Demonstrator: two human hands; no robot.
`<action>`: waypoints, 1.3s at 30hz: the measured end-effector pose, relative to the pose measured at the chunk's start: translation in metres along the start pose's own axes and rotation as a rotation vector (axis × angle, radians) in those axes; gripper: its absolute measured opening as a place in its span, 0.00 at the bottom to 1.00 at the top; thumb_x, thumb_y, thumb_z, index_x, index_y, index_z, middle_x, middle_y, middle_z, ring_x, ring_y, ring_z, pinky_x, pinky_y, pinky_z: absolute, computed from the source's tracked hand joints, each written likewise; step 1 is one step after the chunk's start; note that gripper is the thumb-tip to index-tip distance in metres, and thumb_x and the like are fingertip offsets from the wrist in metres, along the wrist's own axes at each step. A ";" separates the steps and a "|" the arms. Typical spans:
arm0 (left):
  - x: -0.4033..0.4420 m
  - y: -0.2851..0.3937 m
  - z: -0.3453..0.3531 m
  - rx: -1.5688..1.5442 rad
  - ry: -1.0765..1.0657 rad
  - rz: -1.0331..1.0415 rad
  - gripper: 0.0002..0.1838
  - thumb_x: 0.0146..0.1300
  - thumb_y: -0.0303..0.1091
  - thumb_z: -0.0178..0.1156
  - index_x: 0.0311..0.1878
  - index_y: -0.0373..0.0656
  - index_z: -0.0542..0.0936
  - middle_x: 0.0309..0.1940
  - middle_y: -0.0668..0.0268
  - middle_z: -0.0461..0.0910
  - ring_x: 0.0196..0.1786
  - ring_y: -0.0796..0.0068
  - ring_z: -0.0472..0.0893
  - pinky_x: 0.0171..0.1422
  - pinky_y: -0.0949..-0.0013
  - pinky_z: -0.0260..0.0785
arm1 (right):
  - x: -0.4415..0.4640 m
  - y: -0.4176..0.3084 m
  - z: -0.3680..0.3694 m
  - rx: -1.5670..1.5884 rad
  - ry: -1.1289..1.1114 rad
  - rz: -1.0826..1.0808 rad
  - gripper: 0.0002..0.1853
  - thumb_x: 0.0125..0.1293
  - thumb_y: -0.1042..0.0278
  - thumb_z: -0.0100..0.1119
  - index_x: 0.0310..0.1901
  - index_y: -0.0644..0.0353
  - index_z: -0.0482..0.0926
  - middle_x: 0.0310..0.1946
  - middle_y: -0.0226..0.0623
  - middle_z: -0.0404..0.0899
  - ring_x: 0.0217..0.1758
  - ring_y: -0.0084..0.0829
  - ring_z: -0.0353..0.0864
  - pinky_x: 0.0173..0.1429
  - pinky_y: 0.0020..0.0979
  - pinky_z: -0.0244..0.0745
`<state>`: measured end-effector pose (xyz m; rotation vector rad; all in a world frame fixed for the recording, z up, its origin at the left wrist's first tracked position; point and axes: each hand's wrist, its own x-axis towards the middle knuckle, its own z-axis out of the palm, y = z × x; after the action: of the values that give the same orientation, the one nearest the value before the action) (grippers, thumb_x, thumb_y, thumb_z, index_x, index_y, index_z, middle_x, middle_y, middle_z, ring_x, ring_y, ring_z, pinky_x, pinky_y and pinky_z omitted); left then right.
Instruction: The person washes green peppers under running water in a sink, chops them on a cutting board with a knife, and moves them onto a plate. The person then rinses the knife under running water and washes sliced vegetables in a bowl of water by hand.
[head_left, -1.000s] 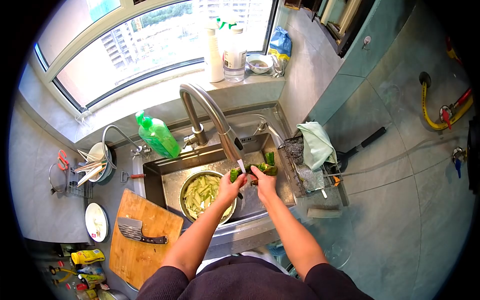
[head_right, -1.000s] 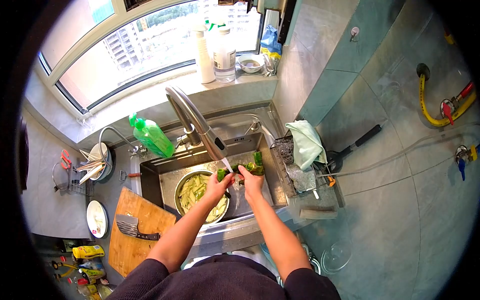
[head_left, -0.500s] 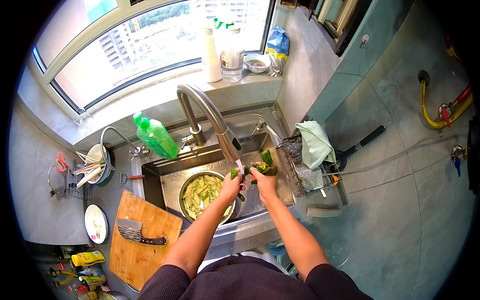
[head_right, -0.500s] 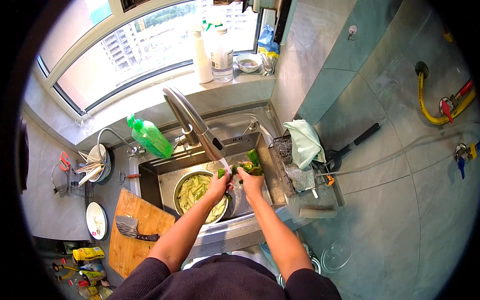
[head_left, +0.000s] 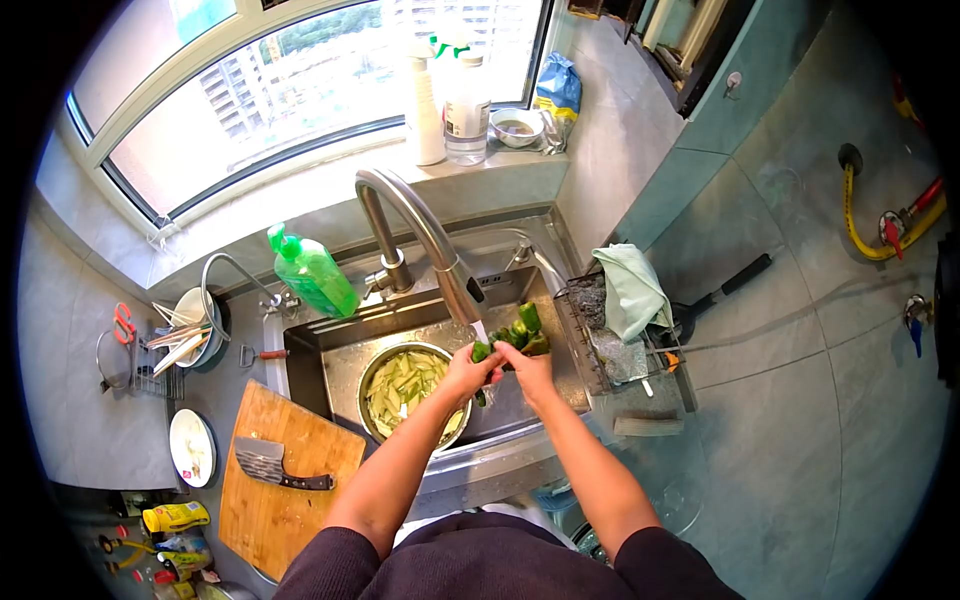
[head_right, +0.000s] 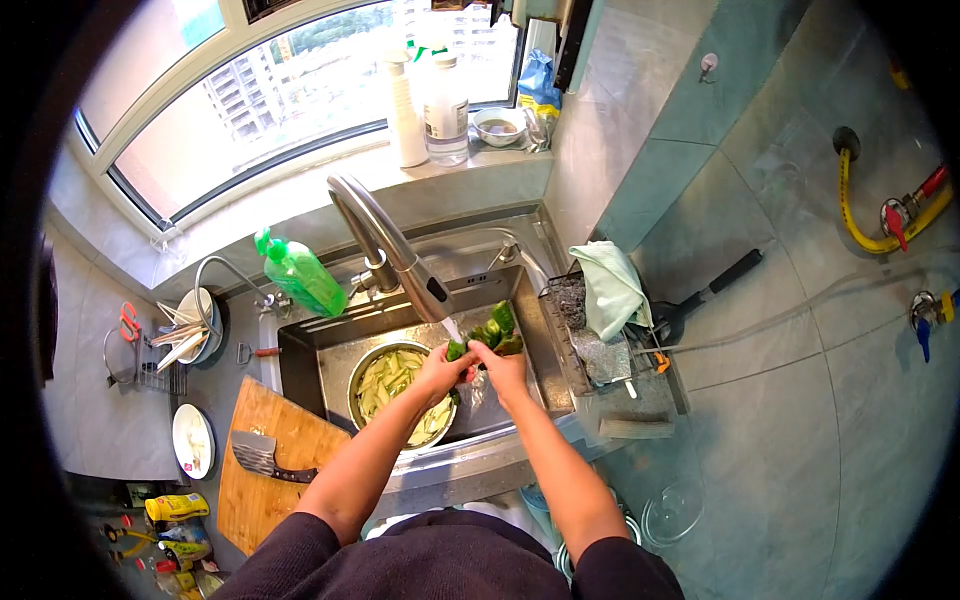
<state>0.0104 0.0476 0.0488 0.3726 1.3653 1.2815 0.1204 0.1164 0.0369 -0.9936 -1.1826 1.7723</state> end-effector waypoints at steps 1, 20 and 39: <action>0.005 -0.006 -0.004 0.013 -0.045 -0.025 0.10 0.69 0.39 0.60 0.40 0.42 0.75 0.27 0.71 0.75 0.25 0.82 0.74 0.28 0.77 0.67 | -0.001 -0.003 -0.005 -0.046 -0.113 0.126 0.04 0.59 0.76 0.66 0.35 0.60 0.80 0.27 0.26 0.79 0.28 0.19 0.77 0.34 0.25 0.72; 0.026 -0.006 -0.001 -0.199 -0.016 -0.055 0.18 0.73 0.51 0.50 0.33 0.48 0.68 0.18 0.74 0.62 0.19 0.81 0.59 0.23 0.75 0.55 | -0.009 0.001 -0.016 -0.070 0.113 0.042 0.08 0.60 0.75 0.67 0.41 0.59 0.80 0.35 0.24 0.79 0.35 0.18 0.77 0.38 0.24 0.72; 0.020 0.010 0.007 -0.247 0.013 -0.136 0.22 0.73 0.54 0.48 0.28 0.49 0.65 0.19 0.74 0.64 0.19 0.77 0.60 0.25 0.71 0.57 | -0.026 0.000 -0.011 0.008 0.052 0.048 0.12 0.61 0.77 0.65 0.46 0.58 0.77 0.39 0.25 0.79 0.40 0.19 0.78 0.43 0.25 0.74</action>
<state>0.0061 0.0709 0.0488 0.0992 1.2046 1.3218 0.1405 0.0970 0.0383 -1.0652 -1.1278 1.7767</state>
